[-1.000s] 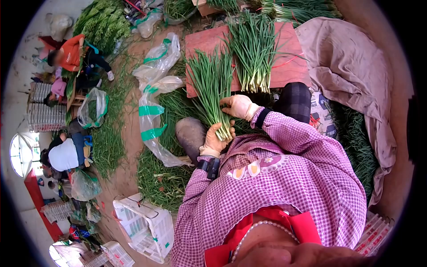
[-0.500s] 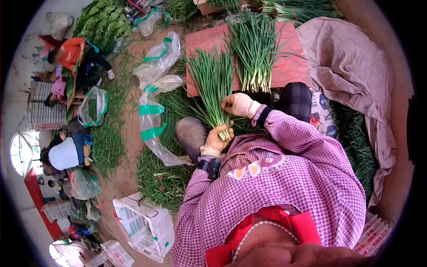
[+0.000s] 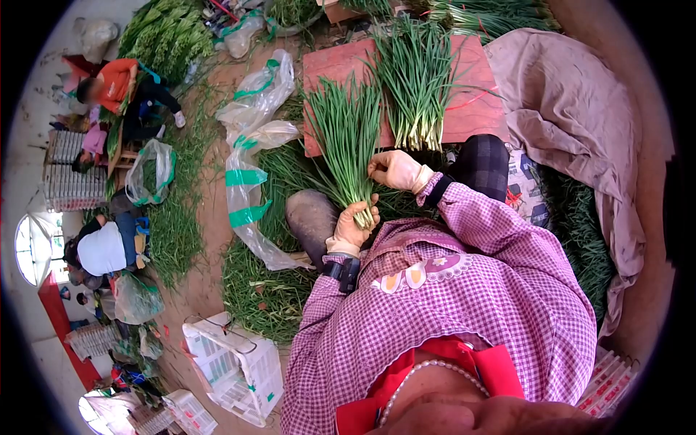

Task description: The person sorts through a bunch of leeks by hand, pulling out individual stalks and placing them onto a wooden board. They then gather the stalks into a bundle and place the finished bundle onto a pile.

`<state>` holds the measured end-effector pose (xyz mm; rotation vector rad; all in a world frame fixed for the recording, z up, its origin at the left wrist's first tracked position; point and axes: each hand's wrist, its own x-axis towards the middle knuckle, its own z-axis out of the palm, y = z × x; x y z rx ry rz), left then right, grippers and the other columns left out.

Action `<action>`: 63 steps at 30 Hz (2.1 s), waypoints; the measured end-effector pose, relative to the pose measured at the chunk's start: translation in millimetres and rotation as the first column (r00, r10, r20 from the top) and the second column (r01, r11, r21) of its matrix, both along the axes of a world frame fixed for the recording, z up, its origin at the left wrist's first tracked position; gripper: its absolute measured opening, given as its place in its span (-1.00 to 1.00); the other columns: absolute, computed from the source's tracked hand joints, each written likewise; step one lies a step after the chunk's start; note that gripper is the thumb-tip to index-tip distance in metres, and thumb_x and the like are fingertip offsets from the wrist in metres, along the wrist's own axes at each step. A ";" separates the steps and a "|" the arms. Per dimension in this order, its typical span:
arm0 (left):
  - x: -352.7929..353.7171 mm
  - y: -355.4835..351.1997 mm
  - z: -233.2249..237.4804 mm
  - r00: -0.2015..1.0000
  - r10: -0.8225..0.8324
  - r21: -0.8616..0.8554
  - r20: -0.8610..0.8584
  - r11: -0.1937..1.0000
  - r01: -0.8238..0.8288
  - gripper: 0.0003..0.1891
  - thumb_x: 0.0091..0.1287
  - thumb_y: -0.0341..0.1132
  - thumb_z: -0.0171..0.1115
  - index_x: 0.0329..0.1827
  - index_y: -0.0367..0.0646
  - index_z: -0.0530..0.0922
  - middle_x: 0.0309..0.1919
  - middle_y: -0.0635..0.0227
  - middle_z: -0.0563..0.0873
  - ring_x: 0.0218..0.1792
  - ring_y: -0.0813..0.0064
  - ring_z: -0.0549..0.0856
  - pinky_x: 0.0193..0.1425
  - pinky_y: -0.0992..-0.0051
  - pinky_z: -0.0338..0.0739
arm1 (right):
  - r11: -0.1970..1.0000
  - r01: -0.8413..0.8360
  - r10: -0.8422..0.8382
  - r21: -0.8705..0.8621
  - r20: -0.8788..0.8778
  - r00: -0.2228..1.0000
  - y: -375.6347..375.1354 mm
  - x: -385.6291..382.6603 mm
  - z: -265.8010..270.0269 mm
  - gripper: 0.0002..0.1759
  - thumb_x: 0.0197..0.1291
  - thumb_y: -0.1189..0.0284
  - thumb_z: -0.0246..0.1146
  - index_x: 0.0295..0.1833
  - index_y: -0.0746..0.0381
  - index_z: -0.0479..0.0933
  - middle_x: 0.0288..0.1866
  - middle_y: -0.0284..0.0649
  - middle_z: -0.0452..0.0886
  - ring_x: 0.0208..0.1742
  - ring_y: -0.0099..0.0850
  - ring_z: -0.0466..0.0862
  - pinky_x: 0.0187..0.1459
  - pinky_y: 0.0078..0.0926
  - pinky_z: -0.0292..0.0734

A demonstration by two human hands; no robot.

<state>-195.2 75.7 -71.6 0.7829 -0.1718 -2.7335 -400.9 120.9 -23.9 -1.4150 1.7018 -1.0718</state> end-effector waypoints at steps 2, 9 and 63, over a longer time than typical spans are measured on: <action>1.3 -0.3 -6.1 1.000 0.011 -0.023 0.001 1.000 -0.011 -0.62 0.13 -0.48 0.20 0.03 -0.37 0.42 -0.18 0.14 0.61 -0.34 0.35 0.59 -0.28 0.40 0.57 | 0.995 -0.020 0.020 -0.094 0.003 1.000 4.8 3.6 0.7 -0.87 0.03 0.47 0.21 -0.30 0.28 0.57 -0.54 -0.26 0.59 -0.53 -0.52 0.56 -0.43 -0.52 0.49; 3.8 -4.8 -18.3 0.998 -0.056 0.006 -0.001 0.998 0.056 -0.60 0.08 -0.45 0.21 0.03 -0.29 0.46 -0.25 0.23 0.61 -0.39 0.43 0.55 -0.35 0.46 0.49 | 0.796 -0.458 0.272 0.396 0.441 0.855 25.8 3.4 52.5 -0.88 0.11 0.42 0.19 -0.37 0.24 0.56 -0.69 -0.38 0.50 -0.74 -0.65 0.40 -0.69 -0.66 0.25; -3.5 0.9 -3.5 0.993 -0.089 -0.075 0.072 0.993 0.094 -0.85 0.17 -0.37 0.28 -0.23 -0.22 0.59 -0.39 0.24 0.68 -0.36 0.33 0.67 -0.25 0.38 0.58 | 0.933 -0.231 -0.009 0.277 0.659 0.752 13.9 3.3 11.1 -0.90 0.09 0.48 0.27 -0.34 0.31 0.56 -0.63 -0.32 0.58 -0.72 -0.61 0.51 -0.71 -0.71 0.31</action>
